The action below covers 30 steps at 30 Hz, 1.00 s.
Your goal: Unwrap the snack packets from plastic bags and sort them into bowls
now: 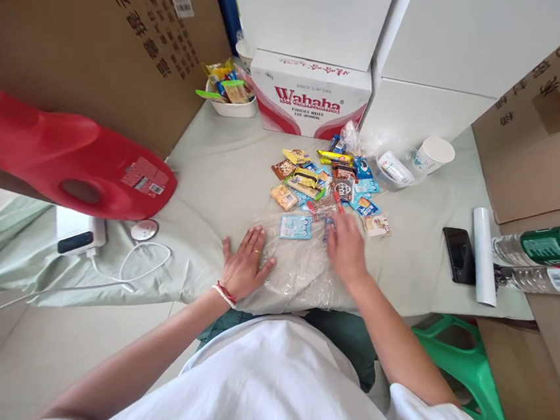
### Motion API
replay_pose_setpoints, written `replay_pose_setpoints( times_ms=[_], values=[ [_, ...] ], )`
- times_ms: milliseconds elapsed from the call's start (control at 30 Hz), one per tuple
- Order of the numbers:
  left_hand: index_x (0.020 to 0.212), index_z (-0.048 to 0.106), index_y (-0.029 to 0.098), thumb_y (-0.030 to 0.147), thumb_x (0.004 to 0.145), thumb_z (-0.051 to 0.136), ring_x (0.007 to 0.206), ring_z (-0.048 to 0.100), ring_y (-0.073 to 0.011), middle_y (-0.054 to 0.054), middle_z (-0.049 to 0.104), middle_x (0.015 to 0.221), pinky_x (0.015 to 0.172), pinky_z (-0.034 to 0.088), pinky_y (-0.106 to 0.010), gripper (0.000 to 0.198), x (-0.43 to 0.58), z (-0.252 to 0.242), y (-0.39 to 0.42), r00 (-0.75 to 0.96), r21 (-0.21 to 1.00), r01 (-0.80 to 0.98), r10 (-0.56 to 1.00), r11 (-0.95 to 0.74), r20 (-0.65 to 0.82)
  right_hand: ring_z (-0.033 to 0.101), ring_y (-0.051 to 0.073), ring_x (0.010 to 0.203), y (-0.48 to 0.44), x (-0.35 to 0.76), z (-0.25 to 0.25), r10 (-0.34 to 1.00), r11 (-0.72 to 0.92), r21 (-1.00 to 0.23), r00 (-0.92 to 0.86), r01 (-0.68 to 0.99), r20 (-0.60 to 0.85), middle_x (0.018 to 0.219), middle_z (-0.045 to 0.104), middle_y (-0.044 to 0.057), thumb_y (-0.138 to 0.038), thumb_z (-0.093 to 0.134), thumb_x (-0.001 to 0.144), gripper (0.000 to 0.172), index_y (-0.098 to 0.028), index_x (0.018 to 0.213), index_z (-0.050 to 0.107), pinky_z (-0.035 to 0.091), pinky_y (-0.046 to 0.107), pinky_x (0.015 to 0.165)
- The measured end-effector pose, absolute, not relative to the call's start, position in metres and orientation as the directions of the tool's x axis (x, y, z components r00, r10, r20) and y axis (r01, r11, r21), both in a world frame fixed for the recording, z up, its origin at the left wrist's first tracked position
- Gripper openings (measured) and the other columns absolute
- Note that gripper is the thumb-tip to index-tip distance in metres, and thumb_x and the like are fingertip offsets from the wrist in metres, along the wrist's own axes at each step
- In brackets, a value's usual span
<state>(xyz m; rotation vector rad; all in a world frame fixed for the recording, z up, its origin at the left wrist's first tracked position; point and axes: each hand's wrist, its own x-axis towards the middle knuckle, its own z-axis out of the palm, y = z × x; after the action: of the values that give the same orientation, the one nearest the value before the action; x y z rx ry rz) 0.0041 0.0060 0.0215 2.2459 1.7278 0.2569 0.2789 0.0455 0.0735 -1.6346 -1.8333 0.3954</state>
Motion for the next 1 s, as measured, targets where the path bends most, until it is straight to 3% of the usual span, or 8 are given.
replay_pose_setpoints(
  times_ms=[100, 200, 400, 533, 633, 767, 867, 1000],
  values=[
    [0.168, 0.018, 0.013, 0.062, 0.099, 0.045, 0.158, 0.029, -0.0433, -0.025, 0.027, 0.17, 0.122, -0.003, -0.079, 0.089, 0.002, 0.019, 0.004, 0.292, 0.316, 0.91, 0.956, -0.27, -0.023, 0.044, 0.031, 0.148, -0.005, 0.266, 0.057, 0.887, 0.458, -0.444, -0.428, 0.77, 0.173, 0.161, 0.049, 0.014, -0.038, 0.051, 0.104, 0.054, -0.022, 0.156, 0.049, 0.039, 0.053, 0.124],
    [0.168, 0.013, 0.011, 0.071, 0.094, 0.048, 0.158, 0.028, -0.0427, -0.027, 0.024, 0.17, 0.122, -0.007, -0.077, 0.102, -0.014, 0.013, 0.008, 0.367, 0.299, 0.891, 0.93, -0.343, -0.026, 0.032, 0.03, 0.157, -0.047, 0.289, 0.03, 0.81, 0.569, -0.283, -0.585, 0.772, 0.032, 0.169, 0.037, 0.011, -0.044, 0.051, 0.105, 0.067, -0.023, 0.166, 0.033, 0.033, 0.056, 0.128],
    [0.168, 0.011, 0.009, 0.074, 0.094, 0.044, 0.158, 0.03, -0.0387, -0.027, 0.029, 0.169, 0.127, 0.006, -0.07, 0.104, -0.058, 0.01, 0.024, 0.549, 0.309, 0.801, 0.835, -0.513, -0.04, 0.035, 0.031, 0.157, -0.071, 0.364, 0.02, 0.87, 0.481, -0.278, -0.492, 0.831, 0.036, 0.171, 0.033, 0.014, -0.048, 0.052, 0.105, 0.077, -0.025, 0.17, 0.019, 0.033, 0.06, 0.127],
    [0.162, 0.033, 0.015, 0.051, 0.103, 0.042, 0.158, 0.033, -0.0323, -0.02, 0.05, 0.16, 0.128, 0.02, -0.06, 0.07, -0.055, 0.032, 0.026, 0.432, 0.324, 0.821, 0.883, -0.469, 0.183, 0.05, 0.032, 0.144, -0.061, 0.362, 0.04, 0.894, 0.446, -0.434, -0.374, 0.782, 0.245, 0.161, 0.046, 0.015, -0.038, 0.053, 0.105, 0.059, -0.027, 0.162, 0.039, 0.048, 0.059, 0.115],
    [0.154, 0.047, 0.02, 0.042, 0.103, 0.047, 0.157, 0.035, -0.0315, -0.016, 0.059, 0.153, 0.129, 0.016, -0.06, 0.056, -0.035, 0.045, 0.025, 0.38, 0.271, 0.845, 0.874, -0.461, 0.304, 0.055, 0.031, 0.138, -0.048, 0.341, 0.048, 0.899, 0.425, -0.458, -0.306, 0.781, 0.314, 0.153, 0.054, 0.016, -0.031, 0.051, 0.106, 0.05, -0.027, 0.156, 0.048, 0.054, 0.054, 0.11],
    [0.162, 0.037, 0.016, 0.07, 0.094, 0.053, 0.156, 0.034, -0.0397, -0.022, 0.043, 0.164, 0.127, -0.004, -0.069, 0.088, -0.021, 0.035, 0.028, 0.586, 0.212, 0.778, 0.804, -0.592, 0.096, 0.042, 0.031, 0.151, -0.037, 0.328, 0.032, 0.863, 0.504, -0.374, -0.478, 0.779, 0.167, 0.166, 0.041, 0.015, -0.04, 0.054, 0.106, 0.062, -0.025, 0.163, 0.037, 0.041, 0.058, 0.122],
    [0.166, 0.025, 0.011, 0.089, 0.081, 0.051, 0.157, 0.03, -0.0447, -0.028, 0.03, 0.168, 0.124, -0.007, -0.072, 0.119, -0.034, 0.018, 0.03, 0.607, 0.223, 0.783, 0.792, -0.58, -0.072, 0.036, 0.032, 0.156, -0.041, 0.344, 0.016, 0.879, 0.466, -0.36, -0.47, 0.809, 0.082, 0.169, 0.037, 0.013, -0.045, 0.054, 0.105, 0.065, -0.025, 0.164, 0.036, 0.037, 0.06, 0.125],
    [0.167, 0.019, 0.008, 0.101, 0.069, 0.048, 0.159, 0.023, -0.0469, -0.031, 0.017, 0.171, 0.123, -0.011, -0.072, 0.138, -0.053, 0.008, 0.031, 0.622, 0.24, 0.777, 0.767, -0.581, -0.156, 0.054, 0.028, 0.143, -0.043, 0.379, 0.023, 0.925, 0.365, -0.497, -0.367, 0.787, 0.099, 0.154, 0.057, 0.012, -0.042, 0.051, 0.106, 0.047, -0.025, 0.15, 0.057, 0.049, 0.054, 0.117]
  ],
)
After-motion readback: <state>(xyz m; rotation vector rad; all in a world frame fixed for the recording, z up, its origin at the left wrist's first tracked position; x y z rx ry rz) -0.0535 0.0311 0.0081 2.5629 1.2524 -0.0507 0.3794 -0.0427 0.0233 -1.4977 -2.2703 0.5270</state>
